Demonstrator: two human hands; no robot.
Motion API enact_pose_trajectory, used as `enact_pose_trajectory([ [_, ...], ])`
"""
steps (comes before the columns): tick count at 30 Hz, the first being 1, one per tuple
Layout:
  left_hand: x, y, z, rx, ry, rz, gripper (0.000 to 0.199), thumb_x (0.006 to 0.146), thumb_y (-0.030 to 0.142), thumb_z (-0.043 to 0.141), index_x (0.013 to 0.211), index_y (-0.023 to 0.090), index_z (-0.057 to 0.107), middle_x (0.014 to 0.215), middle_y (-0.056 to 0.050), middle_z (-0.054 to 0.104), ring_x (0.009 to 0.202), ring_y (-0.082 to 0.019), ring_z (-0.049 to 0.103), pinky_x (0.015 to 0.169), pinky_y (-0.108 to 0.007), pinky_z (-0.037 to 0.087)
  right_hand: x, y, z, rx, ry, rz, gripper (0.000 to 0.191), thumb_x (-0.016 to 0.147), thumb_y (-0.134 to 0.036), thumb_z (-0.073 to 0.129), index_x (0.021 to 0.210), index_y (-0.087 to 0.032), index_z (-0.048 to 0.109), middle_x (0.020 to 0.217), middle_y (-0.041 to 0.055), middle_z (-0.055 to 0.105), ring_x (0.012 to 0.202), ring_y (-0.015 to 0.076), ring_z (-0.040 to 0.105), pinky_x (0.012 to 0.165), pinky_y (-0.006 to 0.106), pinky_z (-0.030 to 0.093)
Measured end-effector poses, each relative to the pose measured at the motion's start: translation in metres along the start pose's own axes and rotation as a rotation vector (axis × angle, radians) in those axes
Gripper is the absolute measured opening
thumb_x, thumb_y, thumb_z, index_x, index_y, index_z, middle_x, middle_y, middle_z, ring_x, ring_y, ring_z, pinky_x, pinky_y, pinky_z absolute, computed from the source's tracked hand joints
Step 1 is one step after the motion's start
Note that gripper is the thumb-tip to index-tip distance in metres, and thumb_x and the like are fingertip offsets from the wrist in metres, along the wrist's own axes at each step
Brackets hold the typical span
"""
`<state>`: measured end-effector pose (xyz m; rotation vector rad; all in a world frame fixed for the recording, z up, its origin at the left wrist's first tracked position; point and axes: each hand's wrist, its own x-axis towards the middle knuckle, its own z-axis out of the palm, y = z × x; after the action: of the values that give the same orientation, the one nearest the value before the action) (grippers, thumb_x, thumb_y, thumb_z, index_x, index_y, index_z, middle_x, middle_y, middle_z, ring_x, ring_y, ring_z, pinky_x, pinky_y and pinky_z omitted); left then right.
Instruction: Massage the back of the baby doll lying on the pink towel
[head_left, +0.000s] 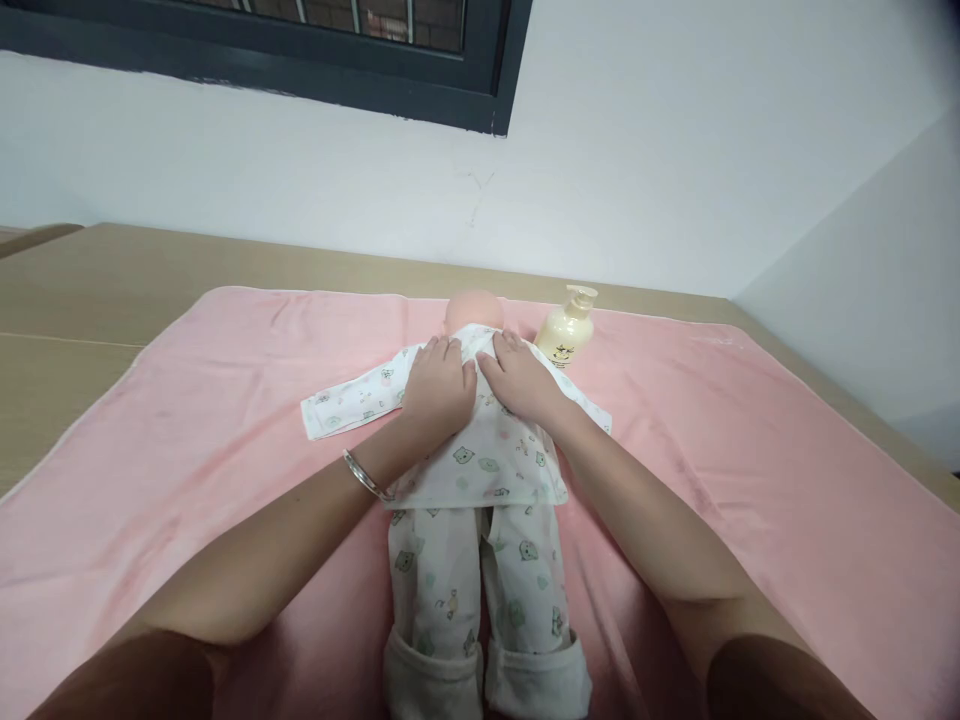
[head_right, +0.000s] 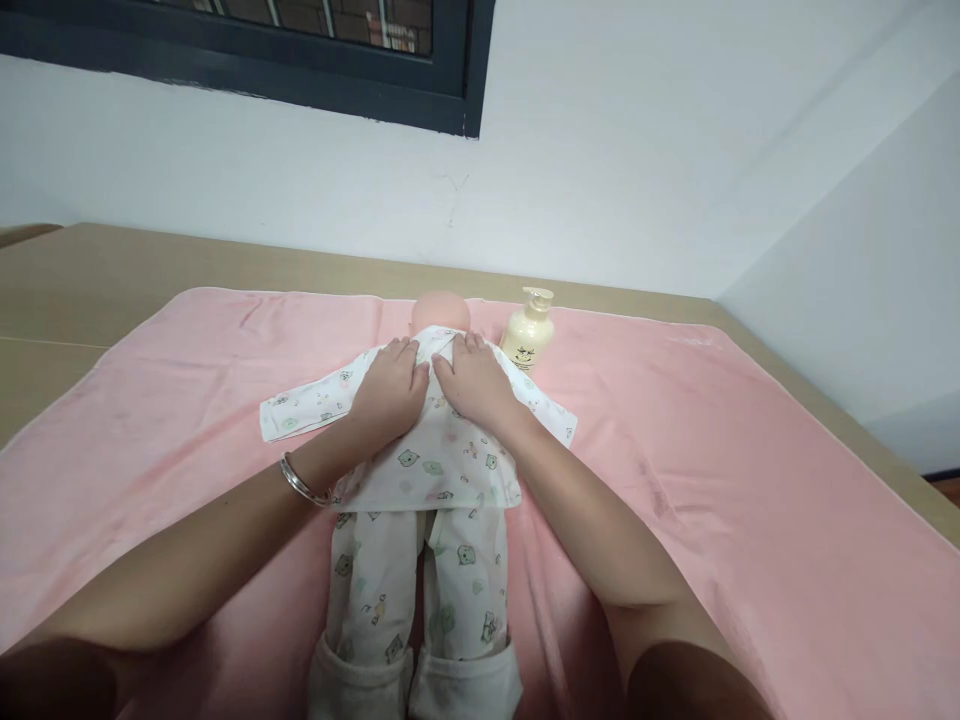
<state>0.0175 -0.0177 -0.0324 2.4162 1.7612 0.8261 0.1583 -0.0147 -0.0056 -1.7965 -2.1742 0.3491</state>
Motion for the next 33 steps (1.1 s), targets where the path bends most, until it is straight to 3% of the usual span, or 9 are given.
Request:
enact_pose_trajectory([
  [4, -0.005, 0.005, -0.003, 0.026, -0.043, 0.006, 0.049, 0.099, 0.024, 0.038, 0.140, -0.002, 0.047, 0.146, -0.024, 0.050, 0.144, -0.033, 0.040, 0.122, -0.048, 0.030, 0.005, 0.002, 0.002, -0.053, 0.026, 0.026, 0.066, 0.101, -0.041, 0.027, 0.149, 0.005, 0.035, 0.157, 0.0269, 0.036, 0.150, 0.0349, 0.029, 0.124, 0.046, 0.024],
  [10, 0.014, -0.014, -0.011, -0.097, -0.154, -0.065, 0.043, 0.100, 0.030, 0.036, 0.127, 0.005, 0.058, 0.133, -0.019, 0.062, 0.127, -0.030, 0.055, 0.112, -0.046, 0.043, -0.022, -0.018, -0.003, -0.161, 0.045, -0.034, 0.056, 0.101, -0.033, 0.028, 0.139, 0.004, 0.048, 0.149, 0.0263, 0.047, 0.145, 0.0355, 0.038, 0.121, 0.046, 0.029],
  [16, 0.012, -0.015, -0.005, -0.008, -0.121, -0.038, 0.046, 0.101, 0.030, 0.034, 0.132, 0.002, 0.054, 0.139, -0.021, 0.057, 0.132, -0.031, 0.051, 0.115, -0.046, 0.039, -0.013, -0.009, -0.004, -0.047, 0.010, -0.035, 0.055, 0.101, -0.038, 0.028, 0.134, -0.003, 0.055, 0.149, 0.0231, 0.048, 0.145, 0.0345, 0.039, 0.117, 0.045, 0.036],
  [21, 0.010, -0.012, -0.005, 0.017, -0.090, -0.029, 0.044, 0.101, 0.031, 0.035, 0.128, 0.005, 0.056, 0.134, -0.020, 0.060, 0.129, -0.031, 0.053, 0.113, -0.048, 0.040, 0.003, -0.001, 0.009, -0.082, 0.085, 0.026, 0.062, 0.100, -0.039, 0.031, 0.145, 0.002, 0.042, 0.155, 0.0257, 0.039, 0.149, 0.0348, 0.031, 0.123, 0.047, 0.023],
  [27, 0.010, -0.010, -0.010, -0.094, -0.099, -0.088, 0.038, 0.097, 0.032, 0.039, 0.117, 0.009, 0.062, 0.121, -0.016, 0.066, 0.117, -0.030, 0.058, 0.107, -0.046, 0.045, 0.005, 0.007, 0.004, -0.099, 0.048, -0.095, 0.062, 0.101, -0.043, 0.029, 0.141, 0.001, 0.046, 0.150, 0.0251, 0.046, 0.144, 0.0336, 0.039, 0.120, 0.046, 0.028],
  [33, 0.005, -0.002, -0.011, -0.065, -0.053, -0.027, 0.033, 0.097, 0.022, 0.035, 0.111, 0.010, 0.062, 0.118, -0.017, 0.066, 0.115, -0.030, 0.057, 0.105, -0.046, 0.045, 0.005, 0.011, -0.006, -0.089, 0.001, -0.155, 0.058, 0.102, -0.043, 0.027, 0.140, -0.003, 0.047, 0.147, 0.0231, 0.050, 0.138, 0.0310, 0.045, 0.116, 0.045, 0.033],
])
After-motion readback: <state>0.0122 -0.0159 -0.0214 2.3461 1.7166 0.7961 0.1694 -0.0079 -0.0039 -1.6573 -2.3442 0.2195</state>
